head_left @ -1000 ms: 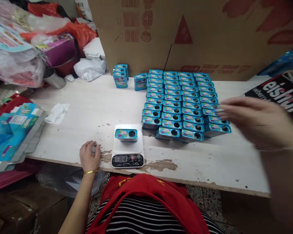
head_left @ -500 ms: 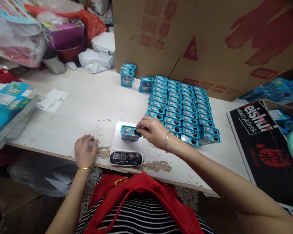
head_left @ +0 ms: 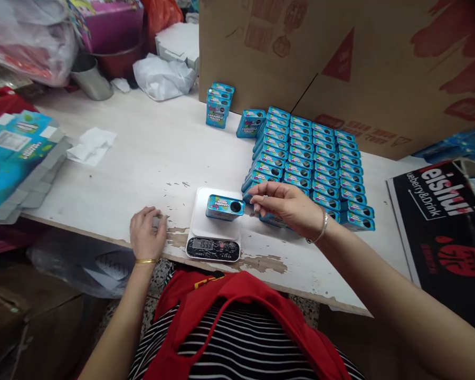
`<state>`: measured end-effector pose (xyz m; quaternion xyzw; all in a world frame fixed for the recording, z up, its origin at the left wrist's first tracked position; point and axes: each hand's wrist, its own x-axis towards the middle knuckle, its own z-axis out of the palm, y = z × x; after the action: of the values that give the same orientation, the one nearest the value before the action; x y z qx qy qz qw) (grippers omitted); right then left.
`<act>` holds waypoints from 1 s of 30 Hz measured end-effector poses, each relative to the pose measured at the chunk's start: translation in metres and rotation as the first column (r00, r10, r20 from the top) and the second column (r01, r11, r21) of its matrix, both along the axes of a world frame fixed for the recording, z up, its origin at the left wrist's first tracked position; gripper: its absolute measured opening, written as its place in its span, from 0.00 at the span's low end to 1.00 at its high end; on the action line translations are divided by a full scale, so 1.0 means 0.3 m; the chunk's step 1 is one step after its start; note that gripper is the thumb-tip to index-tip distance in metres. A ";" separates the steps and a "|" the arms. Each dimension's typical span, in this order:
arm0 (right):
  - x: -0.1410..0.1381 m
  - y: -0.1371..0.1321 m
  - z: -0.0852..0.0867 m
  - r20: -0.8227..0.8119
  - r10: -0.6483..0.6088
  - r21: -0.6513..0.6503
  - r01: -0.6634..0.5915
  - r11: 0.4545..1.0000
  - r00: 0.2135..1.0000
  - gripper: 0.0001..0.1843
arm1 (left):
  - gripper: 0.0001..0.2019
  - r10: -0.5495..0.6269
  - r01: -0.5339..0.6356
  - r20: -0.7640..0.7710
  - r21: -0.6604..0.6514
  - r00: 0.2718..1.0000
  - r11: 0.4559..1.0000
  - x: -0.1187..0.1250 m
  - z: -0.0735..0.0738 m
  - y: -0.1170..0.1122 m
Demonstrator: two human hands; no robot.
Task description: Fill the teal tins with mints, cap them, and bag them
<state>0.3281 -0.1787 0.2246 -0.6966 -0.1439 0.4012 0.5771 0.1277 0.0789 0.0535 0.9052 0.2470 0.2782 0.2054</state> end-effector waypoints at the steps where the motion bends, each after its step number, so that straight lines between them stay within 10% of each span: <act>1: -0.007 0.007 0.000 0.049 0.037 -0.018 -0.036 0.999 0.998 0.14 | 0.11 -0.001 0.001 0.005 0.000 1.000 1.000 0.000 0.000 0.000; 8: -0.042 0.087 0.030 0.501 0.312 -0.309 -0.170 0.936 0.807 0.06 | 0.11 -0.005 0.004 0.011 0.015 1.000 1.000 -0.002 -0.005 0.000; 17: -0.036 0.123 0.030 0.662 0.437 -0.437 -0.161 0.885 0.609 0.03 | 0.12 -0.006 0.006 0.014 0.034 1.000 0.999 0.003 0.000 0.002; 25: -0.047 0.061 0.093 0.779 0.144 -0.115 -0.087 0.990 0.611 0.07 | 0.12 -0.001 0.001 0.007 0.042 1.000 0.999 0.005 0.008 0.000; 30: -0.111 -0.096 0.019 0.578 -0.022 -0.024 0.044 0.999 0.816 0.15 | 0.12 -0.002 0.002 -0.002 0.034 1.000 0.999 0.005 0.011 0.000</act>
<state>0.2949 -0.2075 0.2303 -0.7981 -0.2926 0.1637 0.5006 0.1292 0.0790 0.0568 0.9091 0.2416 0.2813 0.1899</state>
